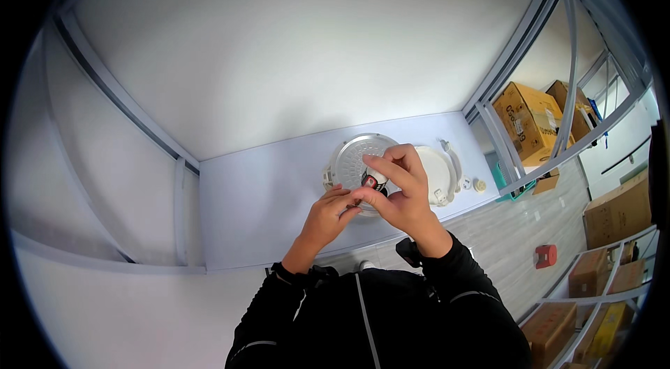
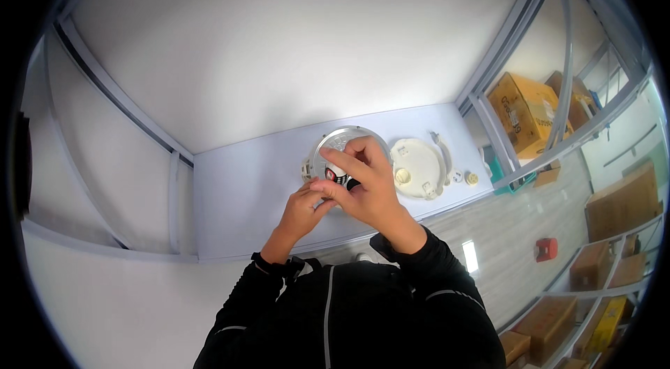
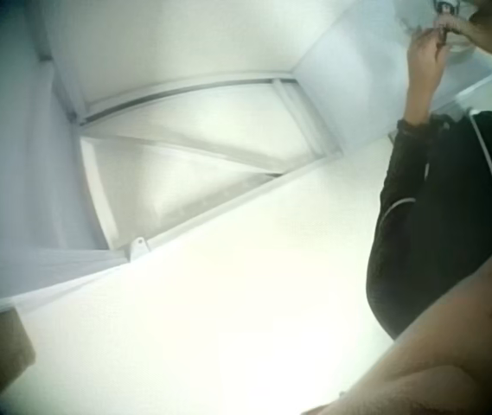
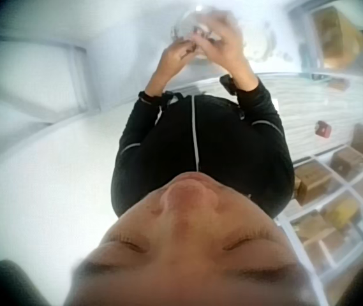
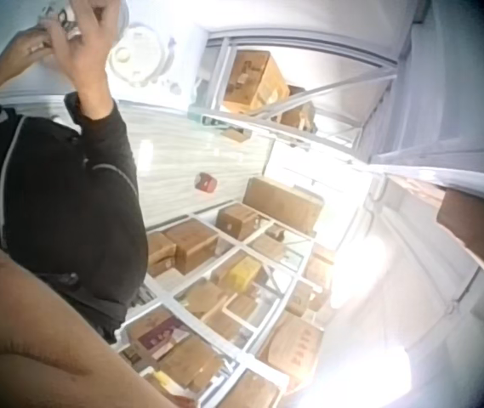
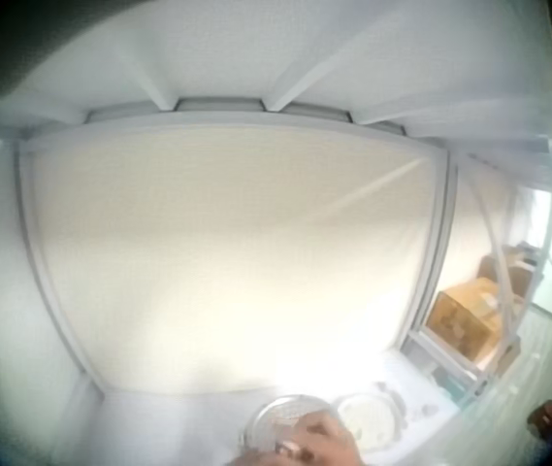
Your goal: The person assembles a white appliance on a workbench. They place a perforated lid onto a cylindrical container and secure it with a screwdriver. They then attach a small white component to the lid and continue fastening screws on the base unit.
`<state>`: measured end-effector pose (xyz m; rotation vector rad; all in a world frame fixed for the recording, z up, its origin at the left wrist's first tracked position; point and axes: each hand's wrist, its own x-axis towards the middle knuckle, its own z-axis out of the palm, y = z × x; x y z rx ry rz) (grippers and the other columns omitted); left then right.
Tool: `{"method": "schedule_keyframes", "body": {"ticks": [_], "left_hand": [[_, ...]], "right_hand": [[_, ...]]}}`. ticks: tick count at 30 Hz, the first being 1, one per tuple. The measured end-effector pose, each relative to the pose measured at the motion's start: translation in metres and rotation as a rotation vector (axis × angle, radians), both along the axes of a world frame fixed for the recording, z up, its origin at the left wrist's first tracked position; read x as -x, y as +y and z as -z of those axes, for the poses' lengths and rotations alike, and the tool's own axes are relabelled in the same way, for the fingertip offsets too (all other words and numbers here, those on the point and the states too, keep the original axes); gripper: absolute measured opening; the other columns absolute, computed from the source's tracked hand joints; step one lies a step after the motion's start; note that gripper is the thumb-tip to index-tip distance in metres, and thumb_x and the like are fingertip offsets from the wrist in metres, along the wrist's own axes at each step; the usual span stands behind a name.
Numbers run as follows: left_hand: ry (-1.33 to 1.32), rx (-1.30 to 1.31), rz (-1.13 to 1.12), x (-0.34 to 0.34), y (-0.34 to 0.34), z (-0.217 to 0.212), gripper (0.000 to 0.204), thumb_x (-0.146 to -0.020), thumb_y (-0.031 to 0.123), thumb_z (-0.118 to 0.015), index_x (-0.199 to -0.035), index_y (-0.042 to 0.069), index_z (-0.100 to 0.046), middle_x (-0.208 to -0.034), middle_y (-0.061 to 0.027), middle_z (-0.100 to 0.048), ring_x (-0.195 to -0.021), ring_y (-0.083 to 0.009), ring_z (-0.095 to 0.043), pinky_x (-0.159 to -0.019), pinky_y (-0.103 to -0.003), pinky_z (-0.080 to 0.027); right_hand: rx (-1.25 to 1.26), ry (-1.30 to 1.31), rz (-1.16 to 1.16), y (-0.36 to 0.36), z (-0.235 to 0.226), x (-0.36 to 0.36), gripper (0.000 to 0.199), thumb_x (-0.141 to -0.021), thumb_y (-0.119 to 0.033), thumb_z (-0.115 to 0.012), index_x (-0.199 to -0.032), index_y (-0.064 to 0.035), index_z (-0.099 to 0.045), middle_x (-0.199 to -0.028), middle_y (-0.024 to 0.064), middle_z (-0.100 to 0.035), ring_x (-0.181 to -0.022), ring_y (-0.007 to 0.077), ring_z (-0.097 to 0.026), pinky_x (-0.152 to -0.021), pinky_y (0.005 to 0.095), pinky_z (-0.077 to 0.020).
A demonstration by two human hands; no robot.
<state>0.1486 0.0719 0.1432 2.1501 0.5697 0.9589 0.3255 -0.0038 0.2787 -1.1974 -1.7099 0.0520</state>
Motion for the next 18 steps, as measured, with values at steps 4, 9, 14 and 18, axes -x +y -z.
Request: {"method": "schedule_keyframes", "body": {"ticks": [4,9,14,18], "left_hand": [[-0.018,-0.073,-0.015,0.001,0.002,0.004,0.03,-0.089,0.014,-0.082,-0.116,0.003,-0.075,-0.107,-0.0152,-0.078,-0.106,-0.0324,-0.074,-0.114,-0.05,-0.051],[-0.011,-0.017,-0.013,0.0,0.001,-0.002,0.028,-0.088,0.014,-0.083,-0.113,0.003,-0.076,-0.108,-0.0144,-0.079,-0.103,-0.0326,-0.075,-0.113,-0.05,-0.052],[-0.06,-0.058,-0.028,-0.003,0.0,-0.004,0.025,-0.087,0.013,-0.084,-0.11,0.004,-0.076,-0.104,-0.0127,-0.079,-0.097,-0.0321,-0.075,-0.112,-0.049,-0.052],[-0.02,-0.017,-0.029,0.0,0.0,-0.007,0.024,-0.087,0.012,-0.084,-0.109,0.005,-0.076,-0.103,-0.0118,-0.079,-0.096,-0.0312,-0.075,-0.111,-0.05,-0.053]], "right_hand": [[-0.078,0.13,-0.055,0.007,-0.01,0.012,0.051,-0.085,-0.015,-0.088,-0.132,-0.0042,-0.072,-0.113,0.0113,-0.059,-0.088,0.0223,-0.061,-0.074,0.0324,-0.0524],[0.075,0.089,-0.052,-0.002,0.003,-0.001,0.048,-0.093,-0.017,-0.079,-0.137,-0.0015,-0.068,-0.128,0.0151,-0.056,-0.106,0.0268,-0.06,-0.085,0.0368,-0.0536],[0.063,0.059,0.009,-0.003,0.005,0.002,0.045,-0.098,-0.014,-0.073,-0.141,-0.0016,-0.066,-0.14,0.0223,-0.06,-0.121,0.0328,-0.063,-0.092,0.0379,-0.0559],[0.06,0.22,-0.172,0.003,-0.009,0.008,0.045,-0.092,-0.021,-0.083,-0.135,-0.0092,-0.073,-0.133,0.0204,-0.064,-0.119,0.0313,-0.065,-0.092,0.0378,-0.0564]]}}
